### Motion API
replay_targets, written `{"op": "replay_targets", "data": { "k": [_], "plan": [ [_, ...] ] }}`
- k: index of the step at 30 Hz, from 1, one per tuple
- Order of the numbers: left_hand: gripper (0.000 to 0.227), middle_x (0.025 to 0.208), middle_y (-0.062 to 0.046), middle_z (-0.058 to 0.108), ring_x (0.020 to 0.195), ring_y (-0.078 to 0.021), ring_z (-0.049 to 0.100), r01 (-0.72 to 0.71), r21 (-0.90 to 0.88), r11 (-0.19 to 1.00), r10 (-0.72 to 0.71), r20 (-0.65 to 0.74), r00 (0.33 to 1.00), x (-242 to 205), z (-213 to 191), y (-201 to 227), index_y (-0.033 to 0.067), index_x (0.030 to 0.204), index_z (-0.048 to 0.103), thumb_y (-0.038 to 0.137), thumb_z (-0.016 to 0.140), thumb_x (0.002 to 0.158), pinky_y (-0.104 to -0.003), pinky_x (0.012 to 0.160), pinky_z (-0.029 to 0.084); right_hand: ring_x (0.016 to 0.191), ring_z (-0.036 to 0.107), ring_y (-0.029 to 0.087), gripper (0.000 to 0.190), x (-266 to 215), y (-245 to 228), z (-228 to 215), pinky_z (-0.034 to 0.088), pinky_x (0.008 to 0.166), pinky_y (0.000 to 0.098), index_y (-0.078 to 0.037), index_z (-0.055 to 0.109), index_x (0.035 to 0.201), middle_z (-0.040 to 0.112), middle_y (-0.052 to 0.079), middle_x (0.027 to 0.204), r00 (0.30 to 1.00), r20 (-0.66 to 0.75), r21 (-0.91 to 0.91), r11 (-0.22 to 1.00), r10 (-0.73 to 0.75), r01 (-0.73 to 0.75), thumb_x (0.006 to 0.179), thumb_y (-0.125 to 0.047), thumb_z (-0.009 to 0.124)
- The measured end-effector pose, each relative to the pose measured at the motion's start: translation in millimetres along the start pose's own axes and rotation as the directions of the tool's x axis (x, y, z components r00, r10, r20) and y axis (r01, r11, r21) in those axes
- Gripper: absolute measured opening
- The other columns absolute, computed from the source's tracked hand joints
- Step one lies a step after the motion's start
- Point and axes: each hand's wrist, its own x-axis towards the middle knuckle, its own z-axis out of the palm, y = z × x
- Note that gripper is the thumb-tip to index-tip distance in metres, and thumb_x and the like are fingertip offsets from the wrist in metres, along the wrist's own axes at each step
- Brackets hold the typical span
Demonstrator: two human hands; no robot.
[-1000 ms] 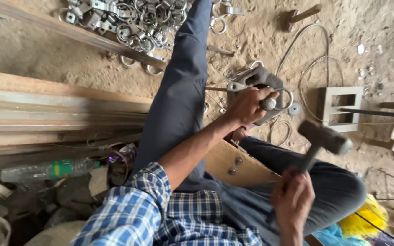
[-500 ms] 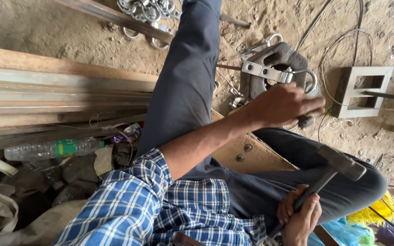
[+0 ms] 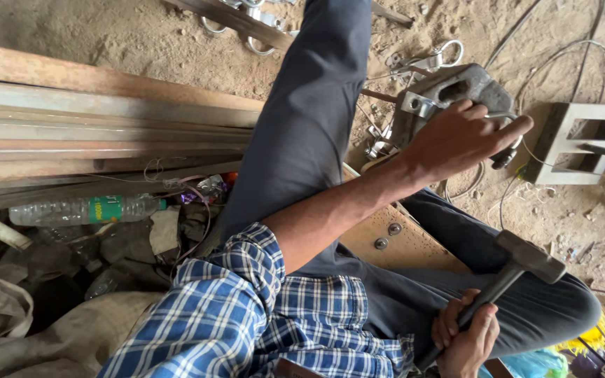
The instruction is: The person sits cross-legged on the ground and uses a hammer to strike a metal part held against a small anvil. They repeatedly pick up metal pieces, position them on the anvil, and hit them with the hammer to shape or secure them.
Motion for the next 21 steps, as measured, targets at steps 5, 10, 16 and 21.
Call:
{"op": "replay_targets", "data": {
  "k": [5,10,16,21],
  "plan": [
    [0.048,0.065,0.009,0.045,0.066,-0.0080,0.050,0.038,0.005,0.999,-0.039,0.028,0.999,-1.7,24.9,-1.7,0.0191,0.154,0.041,0.012,0.057,0.108,-0.042,0.089,0.058,0.037,0.026,0.008,0.048,0.2,-1.4,0.0,0.025,0.032,0.0245,-0.007,0.048,0.107,0.033,0.000,0.054,1.000,0.029,-0.024,1.000,0.000,0.001,0.113,-0.053,0.035],
    [0.047,0.066,0.009,0.041,0.065,-0.0082,0.048,0.068,-0.056,0.996,-0.065,0.053,0.996,-3.9,32.5,1.4,0.0189,0.156,0.038,0.016,0.055,0.112,-0.034,0.075,0.055,0.037,0.027,0.008,0.048,0.5,-1.8,0.6,0.025,0.033,0.0246,-0.007,0.048,0.107,0.033,-0.001,0.054,0.999,0.036,-0.040,0.999,-0.006,0.008,0.113,-0.053,0.035],
    [0.046,0.063,0.011,0.037,0.059,-0.0061,0.044,0.109,-0.075,0.991,-0.107,0.035,0.994,-1.6,35.7,0.8,0.0199,0.155,0.038,0.020,0.055,0.112,-0.032,0.071,0.056,0.037,0.026,0.008,0.049,-0.5,-3.8,3.6,0.025,0.032,0.0244,-0.006,0.049,0.107,0.033,-0.001,0.054,1.000,0.028,-0.063,0.998,-0.013,0.014,0.113,-0.052,0.033],
    [0.047,0.061,0.012,0.034,0.053,-0.0021,0.040,0.135,-0.034,0.990,-0.134,0.023,0.991,4.3,37.4,-0.7,0.0201,0.155,0.038,0.017,0.055,0.112,-0.034,0.076,0.061,0.037,0.026,0.008,0.049,-1.6,-6.3,5.7,0.025,0.032,0.0251,-0.006,0.048,0.106,0.033,-0.001,0.054,1.000,0.011,-0.100,0.995,-0.010,0.011,0.113,-0.052,0.033]
  ]
}}
